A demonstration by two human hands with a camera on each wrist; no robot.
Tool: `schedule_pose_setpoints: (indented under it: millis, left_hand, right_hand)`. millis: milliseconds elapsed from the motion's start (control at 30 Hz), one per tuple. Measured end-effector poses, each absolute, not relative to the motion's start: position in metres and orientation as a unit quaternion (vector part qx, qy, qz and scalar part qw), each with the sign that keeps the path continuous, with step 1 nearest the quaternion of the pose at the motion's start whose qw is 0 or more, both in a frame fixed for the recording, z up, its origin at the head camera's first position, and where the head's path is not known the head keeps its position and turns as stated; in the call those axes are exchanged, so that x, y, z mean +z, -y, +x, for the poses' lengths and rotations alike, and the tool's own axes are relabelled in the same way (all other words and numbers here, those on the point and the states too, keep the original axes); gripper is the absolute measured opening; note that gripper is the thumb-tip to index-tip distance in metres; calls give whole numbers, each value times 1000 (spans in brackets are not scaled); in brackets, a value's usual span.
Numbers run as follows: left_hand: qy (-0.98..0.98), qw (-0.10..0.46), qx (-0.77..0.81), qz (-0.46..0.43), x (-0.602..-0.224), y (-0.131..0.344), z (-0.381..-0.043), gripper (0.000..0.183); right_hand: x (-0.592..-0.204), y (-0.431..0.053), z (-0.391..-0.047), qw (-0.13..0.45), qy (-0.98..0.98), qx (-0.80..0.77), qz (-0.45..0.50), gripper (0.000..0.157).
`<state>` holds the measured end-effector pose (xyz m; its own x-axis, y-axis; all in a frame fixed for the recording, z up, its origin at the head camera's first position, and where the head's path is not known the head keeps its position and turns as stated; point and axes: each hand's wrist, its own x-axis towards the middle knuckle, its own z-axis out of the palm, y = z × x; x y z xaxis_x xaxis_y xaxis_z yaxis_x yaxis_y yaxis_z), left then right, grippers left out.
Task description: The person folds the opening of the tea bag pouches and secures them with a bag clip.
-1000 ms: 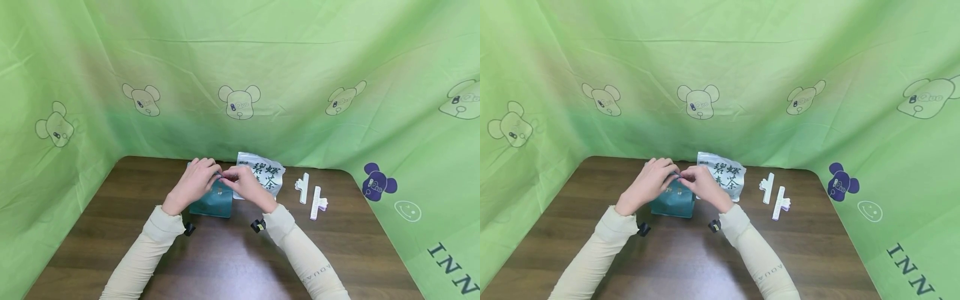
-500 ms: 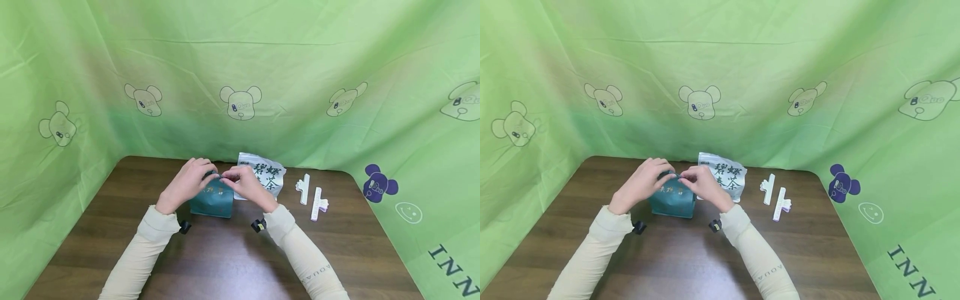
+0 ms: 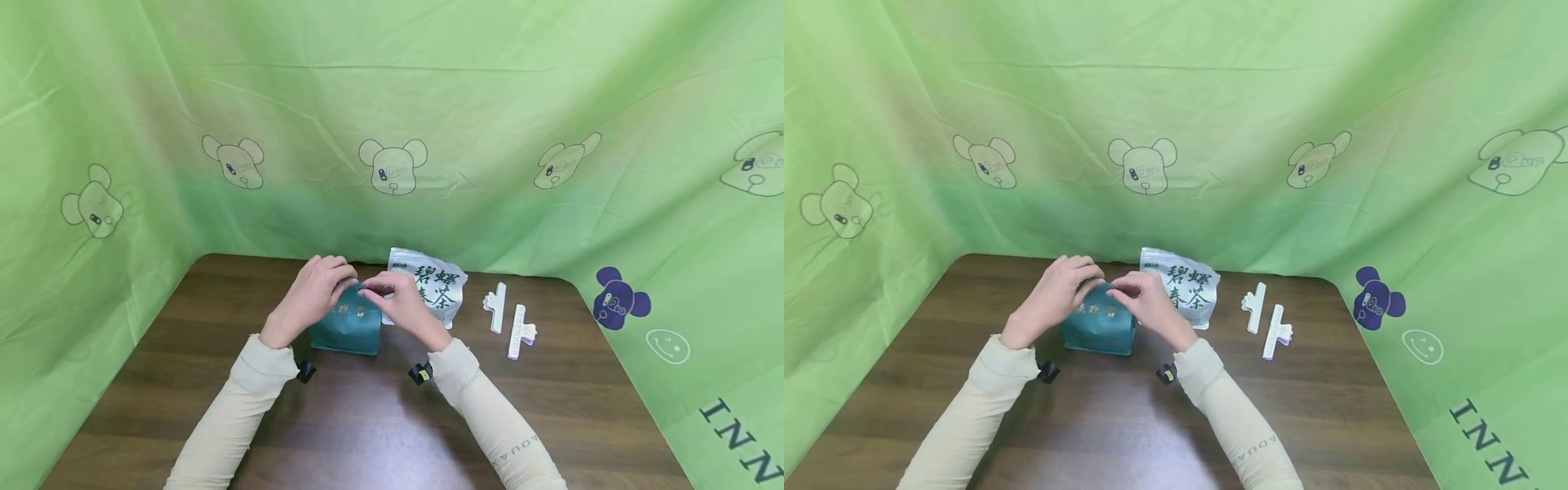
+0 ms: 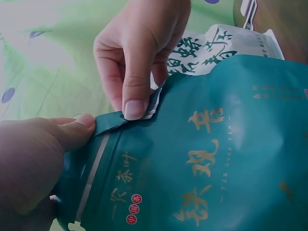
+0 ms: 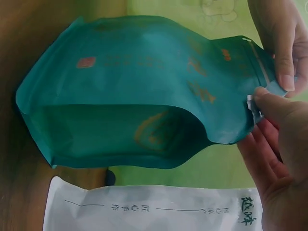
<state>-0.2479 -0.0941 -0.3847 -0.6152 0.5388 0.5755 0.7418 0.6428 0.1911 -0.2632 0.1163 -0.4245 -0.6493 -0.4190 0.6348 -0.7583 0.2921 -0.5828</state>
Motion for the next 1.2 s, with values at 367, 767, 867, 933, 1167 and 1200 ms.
schedule_pose_setpoints:
  millis: [367,767,867,933,1167,1200]
  left_hand:
    - [874,252,-210,-360,-386,93,-246,6]
    - [874,278,-188,-352,-388,92,-246,5]
    - [876,274,-190,-349,-388,92,-245,5]
    - [876,271,-194,-349,-388,92,-245,5]
    - [876,265,-201,-349,-387,91,-245,6]
    - [877,264,-200,-348,-387,91,-245,6]
  right_hand:
    - [-425,-108,-255,186,773,488,359,9]
    - [-407,-97,-241,240,740,511,365,7]
    - [-406,-97,-242,230,742,516,361,2]
    - [-405,-97,-242,224,744,517,360,2]
    - [-399,-98,-244,205,752,505,371,9]
    - [-398,-98,-244,202,752,504,374,9]
